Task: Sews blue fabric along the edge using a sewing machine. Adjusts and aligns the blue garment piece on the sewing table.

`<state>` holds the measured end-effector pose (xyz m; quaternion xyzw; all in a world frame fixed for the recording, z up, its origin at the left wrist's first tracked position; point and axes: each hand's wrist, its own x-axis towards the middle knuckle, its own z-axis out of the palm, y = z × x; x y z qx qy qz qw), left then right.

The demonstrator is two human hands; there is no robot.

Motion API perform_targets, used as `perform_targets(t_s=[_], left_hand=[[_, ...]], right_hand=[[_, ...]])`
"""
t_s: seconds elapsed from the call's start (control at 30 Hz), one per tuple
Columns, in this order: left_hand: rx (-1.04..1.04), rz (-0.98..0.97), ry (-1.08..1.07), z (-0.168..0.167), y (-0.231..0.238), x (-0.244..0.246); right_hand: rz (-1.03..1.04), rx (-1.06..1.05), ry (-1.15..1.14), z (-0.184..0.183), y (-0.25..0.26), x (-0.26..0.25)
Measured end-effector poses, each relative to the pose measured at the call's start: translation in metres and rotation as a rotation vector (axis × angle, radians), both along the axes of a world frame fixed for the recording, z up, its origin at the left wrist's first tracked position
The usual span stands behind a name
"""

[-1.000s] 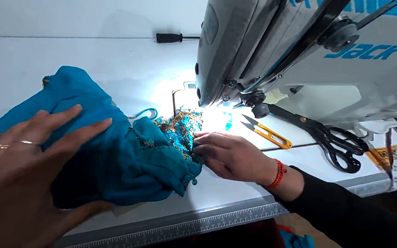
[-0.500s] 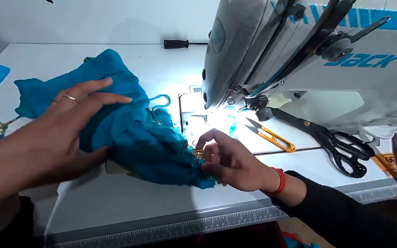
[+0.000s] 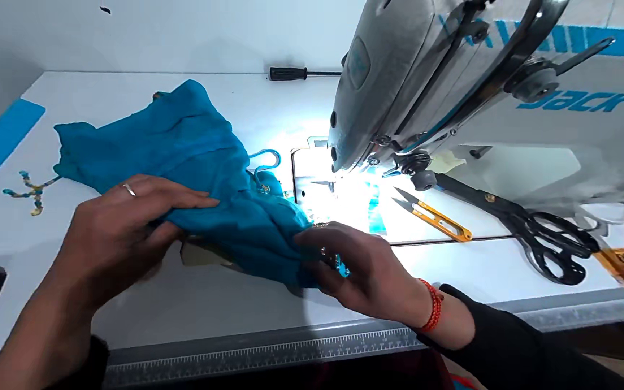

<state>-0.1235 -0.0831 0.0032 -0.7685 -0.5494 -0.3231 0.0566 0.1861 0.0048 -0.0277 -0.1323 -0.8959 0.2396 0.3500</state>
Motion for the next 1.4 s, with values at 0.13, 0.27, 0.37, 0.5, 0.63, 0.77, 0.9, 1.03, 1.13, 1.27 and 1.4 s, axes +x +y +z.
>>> perform_targets(t_s=[0.13, 0.27, 0.37, 0.5, 0.63, 0.77, 0.9, 1.03, 1.13, 1.27, 1.4], left_hand=[[-0.02, 0.005, -0.036, 0.019, 0.007, -0.011], [-0.085, -0.201, -0.171, 0.05, 0.037, -0.001], [-0.155, -0.322, -0.325, 0.06, 0.061, 0.005], [0.013, -0.207, -0.224, 0.061, 0.07, 0.016], [0.237, 0.023, 0.063, 0.049, 0.062, 0.036], [0.272, 0.092, 0.062, 0.04, 0.046, 0.058], [-0.149, -0.355, 0.013, 0.031, 0.045, 0.048], [-0.366, -0.404, 0.176, 0.02, 0.045, 0.035], [-0.418, -0.278, 0.346, 0.025, 0.036, 0.044], [-0.816, -0.117, 0.454, 0.043, 0.031, 0.066], [-0.712, -0.053, 0.349, 0.038, 0.029, 0.066]], right_hand=[[0.085, -0.785, 0.267, 0.01, -0.014, 0.008], [0.132, -1.102, 0.404, 0.003, -0.032, 0.007], [0.052, -0.882, 0.348, -0.003, -0.04, 0.008], [-0.165, -0.387, 0.233, -0.02, -0.037, 0.01], [-0.237, -0.275, 0.285, -0.021, -0.036, 0.01], [-0.271, -0.172, 0.239, -0.017, -0.039, 0.002], [-0.231, -0.046, 0.174, -0.018, -0.039, -0.006], [-0.259, -0.054, 0.189, -0.019, -0.039, -0.006], [-0.255, -0.038, 0.225, -0.02, -0.042, -0.005], [-0.213, 0.045, 0.252, -0.018, -0.046, -0.005], [-0.165, -0.003, 0.32, -0.019, -0.045, -0.004]])
